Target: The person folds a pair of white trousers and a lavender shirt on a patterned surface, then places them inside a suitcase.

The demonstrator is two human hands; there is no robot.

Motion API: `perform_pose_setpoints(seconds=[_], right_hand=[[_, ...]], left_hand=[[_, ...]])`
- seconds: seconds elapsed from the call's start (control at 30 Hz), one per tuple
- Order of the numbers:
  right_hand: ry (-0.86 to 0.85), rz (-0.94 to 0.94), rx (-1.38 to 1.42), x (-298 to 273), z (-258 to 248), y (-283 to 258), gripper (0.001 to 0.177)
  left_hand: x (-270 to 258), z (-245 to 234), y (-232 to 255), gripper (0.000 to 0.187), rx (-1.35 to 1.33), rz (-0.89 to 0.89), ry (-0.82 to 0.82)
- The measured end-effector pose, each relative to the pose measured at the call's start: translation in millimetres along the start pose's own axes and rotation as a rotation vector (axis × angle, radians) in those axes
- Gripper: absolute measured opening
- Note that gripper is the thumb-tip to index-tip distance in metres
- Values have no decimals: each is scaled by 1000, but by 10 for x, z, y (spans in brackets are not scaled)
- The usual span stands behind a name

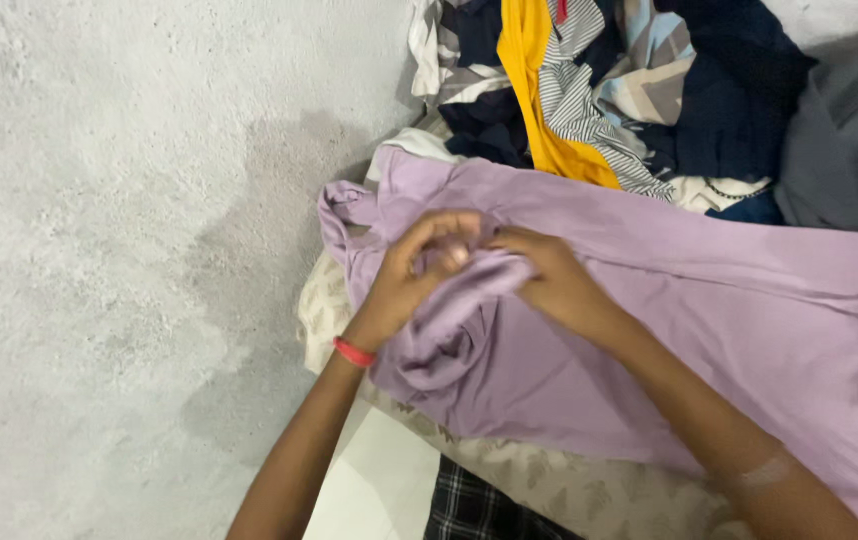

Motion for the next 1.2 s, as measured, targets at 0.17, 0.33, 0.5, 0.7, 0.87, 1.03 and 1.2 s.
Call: perform_pose_setpoints(seconds=[0.17,0.33,0.5,0.7,0.87,1.03,1.2], right_hand=[[316,168,456,-947,-1063,37,59],[591,337,420,-1840,-2108,310,59],[43,766,-922,-2303,-2469,1000,87],[-82,294,-623,-1360,-1291,584,56],[99,98,-546,72,-523,538,45],[156,6,-837,402,62,983,81],[163,45,-761,309,75,1160,81]], left_hand=[[478,-54,-488,39,-37,-68,-48],[500,-314,-667,30,422,-43,136],[604,-732,-1055,37,613,-65,226],[776,-1002,-1390,18,857,-28,352],[954,-1004,-1474,18,1027,7,238],[949,-1099,-1449,28,991,3,43],[928,-1435,-1535,26,1043,-54,-31]])
Point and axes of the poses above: each hand's wrist, its own x-axis towards the middle knuckle, its own z-axis out of the palm, y = z × x, the point moved 5 cm from there along x, towards the middle knuckle, and after that the axes turned 5 degrees about x, right-handed, at the moved point
